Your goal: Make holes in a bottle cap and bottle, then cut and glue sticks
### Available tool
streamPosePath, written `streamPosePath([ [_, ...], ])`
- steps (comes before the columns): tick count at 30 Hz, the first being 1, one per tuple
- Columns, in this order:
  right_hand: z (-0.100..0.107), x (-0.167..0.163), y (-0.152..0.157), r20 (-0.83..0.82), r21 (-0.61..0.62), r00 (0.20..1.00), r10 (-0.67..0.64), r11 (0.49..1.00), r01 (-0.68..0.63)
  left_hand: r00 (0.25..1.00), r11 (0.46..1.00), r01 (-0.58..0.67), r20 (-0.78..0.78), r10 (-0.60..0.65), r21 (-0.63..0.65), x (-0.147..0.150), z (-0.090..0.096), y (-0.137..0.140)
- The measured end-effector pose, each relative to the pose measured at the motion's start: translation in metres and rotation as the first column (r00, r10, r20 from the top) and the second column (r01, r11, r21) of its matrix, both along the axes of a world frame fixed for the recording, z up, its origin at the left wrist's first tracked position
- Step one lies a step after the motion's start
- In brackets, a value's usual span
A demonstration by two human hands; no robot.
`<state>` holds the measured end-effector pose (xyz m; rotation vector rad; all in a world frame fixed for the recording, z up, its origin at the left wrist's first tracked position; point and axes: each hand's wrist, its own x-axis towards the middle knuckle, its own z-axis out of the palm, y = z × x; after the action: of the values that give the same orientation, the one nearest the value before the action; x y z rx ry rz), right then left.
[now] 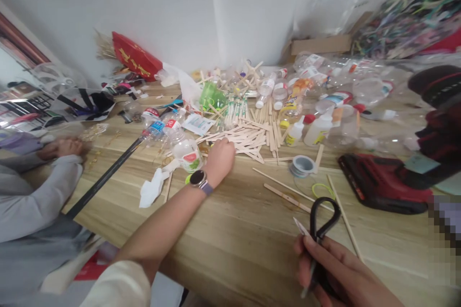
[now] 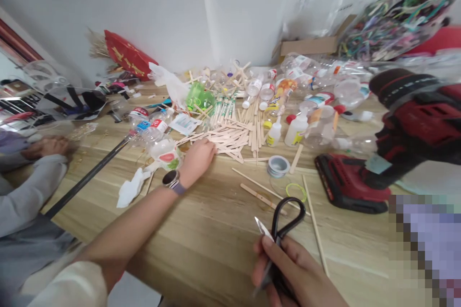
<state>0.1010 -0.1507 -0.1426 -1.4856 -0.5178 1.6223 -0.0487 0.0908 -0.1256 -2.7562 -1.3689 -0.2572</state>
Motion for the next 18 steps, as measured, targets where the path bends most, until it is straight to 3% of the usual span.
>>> streamPosePath([
  [5,0.003,-0.002,-0.001,0.006,0.014,1.000,-0.015,1.000,0.015,1.000,1.000,-0.021,-0.017,0.021,0.007,0.015,-0.003,0.022],
  [11,0.006,-0.003,0.001,-0.022,0.035,1.000,-0.017,0.999,0.018,0.998,0.999,-0.038,0.048,0.040,-0.037,0.002,0.018,-0.007],
  [18,0.002,-0.004,0.002,-0.015,0.028,1.000,0.010,1.000,-0.009,0.993,0.980,-0.034,0.108,0.056,-0.197,-0.013,0.006,-0.015],
])
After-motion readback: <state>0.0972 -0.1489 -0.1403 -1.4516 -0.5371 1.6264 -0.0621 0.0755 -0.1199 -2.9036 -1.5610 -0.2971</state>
